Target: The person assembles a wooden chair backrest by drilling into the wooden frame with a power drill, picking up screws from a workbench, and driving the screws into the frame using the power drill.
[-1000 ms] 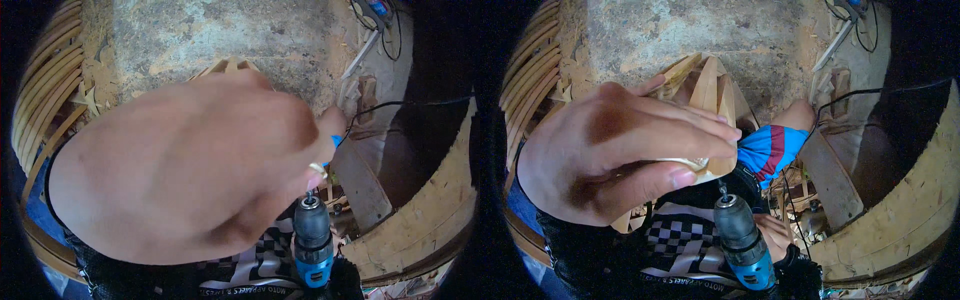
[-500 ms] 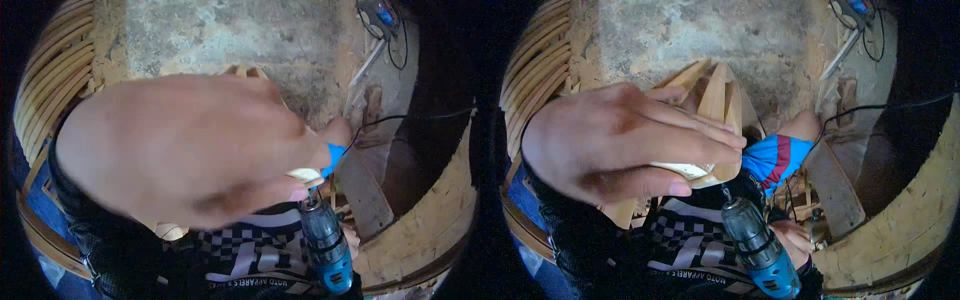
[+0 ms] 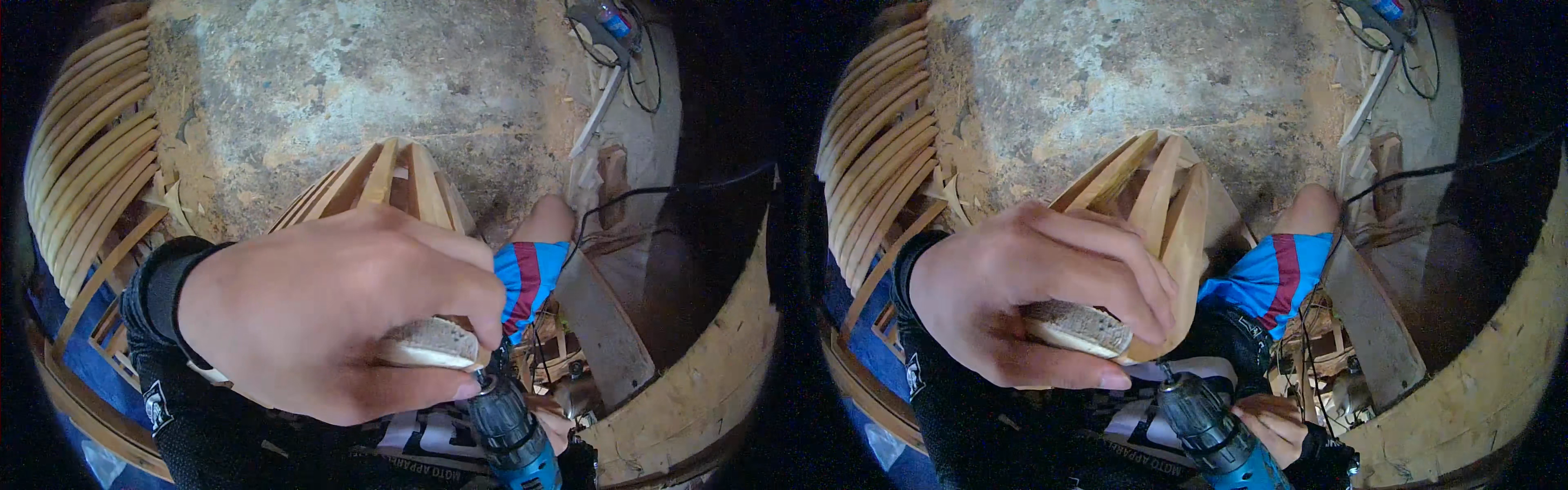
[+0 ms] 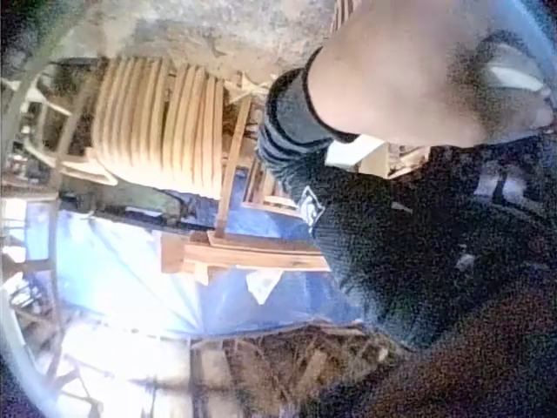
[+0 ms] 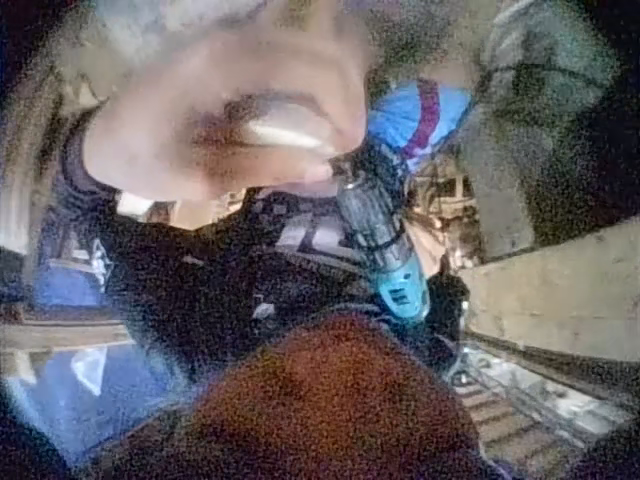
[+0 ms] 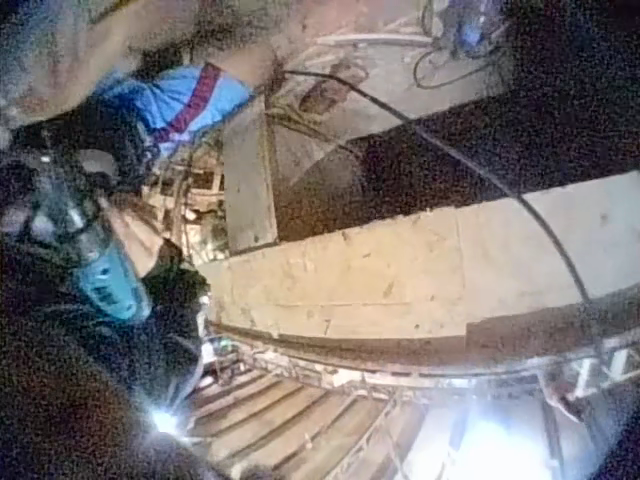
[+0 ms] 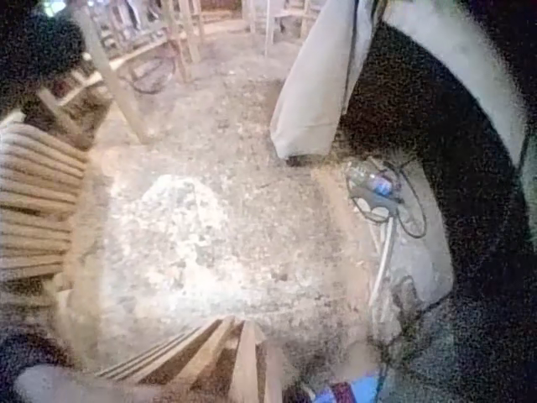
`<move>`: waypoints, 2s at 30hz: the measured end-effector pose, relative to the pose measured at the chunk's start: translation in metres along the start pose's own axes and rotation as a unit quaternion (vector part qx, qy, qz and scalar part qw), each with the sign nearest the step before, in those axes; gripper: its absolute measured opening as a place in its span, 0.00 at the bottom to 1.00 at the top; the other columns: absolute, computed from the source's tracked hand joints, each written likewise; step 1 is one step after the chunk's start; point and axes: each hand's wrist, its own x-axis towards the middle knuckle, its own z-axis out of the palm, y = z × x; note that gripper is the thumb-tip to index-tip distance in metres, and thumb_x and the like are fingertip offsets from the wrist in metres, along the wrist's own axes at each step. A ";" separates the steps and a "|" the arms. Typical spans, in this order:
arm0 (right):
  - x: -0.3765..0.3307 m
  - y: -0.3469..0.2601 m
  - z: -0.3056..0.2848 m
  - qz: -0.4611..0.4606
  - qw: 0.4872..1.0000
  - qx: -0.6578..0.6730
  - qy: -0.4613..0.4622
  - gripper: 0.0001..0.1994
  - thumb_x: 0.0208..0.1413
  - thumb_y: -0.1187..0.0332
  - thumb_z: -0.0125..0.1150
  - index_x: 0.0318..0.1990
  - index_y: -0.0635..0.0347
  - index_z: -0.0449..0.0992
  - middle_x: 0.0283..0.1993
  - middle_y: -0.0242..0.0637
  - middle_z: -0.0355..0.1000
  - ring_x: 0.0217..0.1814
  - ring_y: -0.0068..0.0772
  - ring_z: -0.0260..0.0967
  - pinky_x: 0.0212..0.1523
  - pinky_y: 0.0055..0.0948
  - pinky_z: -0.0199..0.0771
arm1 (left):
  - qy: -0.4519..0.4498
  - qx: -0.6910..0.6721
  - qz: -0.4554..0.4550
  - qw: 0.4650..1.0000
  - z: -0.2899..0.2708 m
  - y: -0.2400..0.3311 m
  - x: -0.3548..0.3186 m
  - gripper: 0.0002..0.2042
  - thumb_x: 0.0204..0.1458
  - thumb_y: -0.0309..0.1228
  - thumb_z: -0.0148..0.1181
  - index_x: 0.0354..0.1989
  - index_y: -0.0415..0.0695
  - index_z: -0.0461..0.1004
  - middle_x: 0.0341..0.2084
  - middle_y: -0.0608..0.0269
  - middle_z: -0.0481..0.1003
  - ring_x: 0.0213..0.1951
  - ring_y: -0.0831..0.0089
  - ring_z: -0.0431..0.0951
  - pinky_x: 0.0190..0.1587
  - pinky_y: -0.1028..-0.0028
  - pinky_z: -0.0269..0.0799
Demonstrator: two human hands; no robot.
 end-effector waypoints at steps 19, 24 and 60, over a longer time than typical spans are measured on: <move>0.024 0.009 0.007 -0.004 0.990 0.139 0.021 0.11 0.35 0.78 0.58 0.29 0.76 0.74 0.27 0.50 0.72 0.29 0.45 0.73 0.34 0.37 0.75 | 0.037 0.038 0.021 0.998 0.000 0.010 0.003 0.11 0.43 0.25 0.63 0.35 0.36 0.74 0.35 0.53 0.75 0.43 0.61 0.76 0.55 0.57 0.60; 0.004 0.019 0.026 -0.053 0.984 0.163 0.054 0.14 0.33 0.76 0.57 0.31 0.75 0.73 0.27 0.50 0.72 0.30 0.47 0.73 0.34 0.41 0.75 | 0.072 0.039 0.026 0.996 0.004 0.007 0.001 0.11 0.43 0.25 0.62 0.36 0.36 0.75 0.35 0.52 0.75 0.42 0.61 0.76 0.56 0.57 0.59; 0.017 -0.018 0.034 0.031 0.987 -0.022 0.157 0.16 0.34 0.72 0.59 0.35 0.71 0.75 0.22 0.39 0.69 0.25 0.33 0.70 0.31 0.31 0.72 | 0.046 0.085 0.044 0.994 -0.001 0.005 0.006 0.11 0.41 0.26 0.64 0.34 0.37 0.77 0.34 0.51 0.76 0.41 0.59 0.77 0.51 0.60 0.66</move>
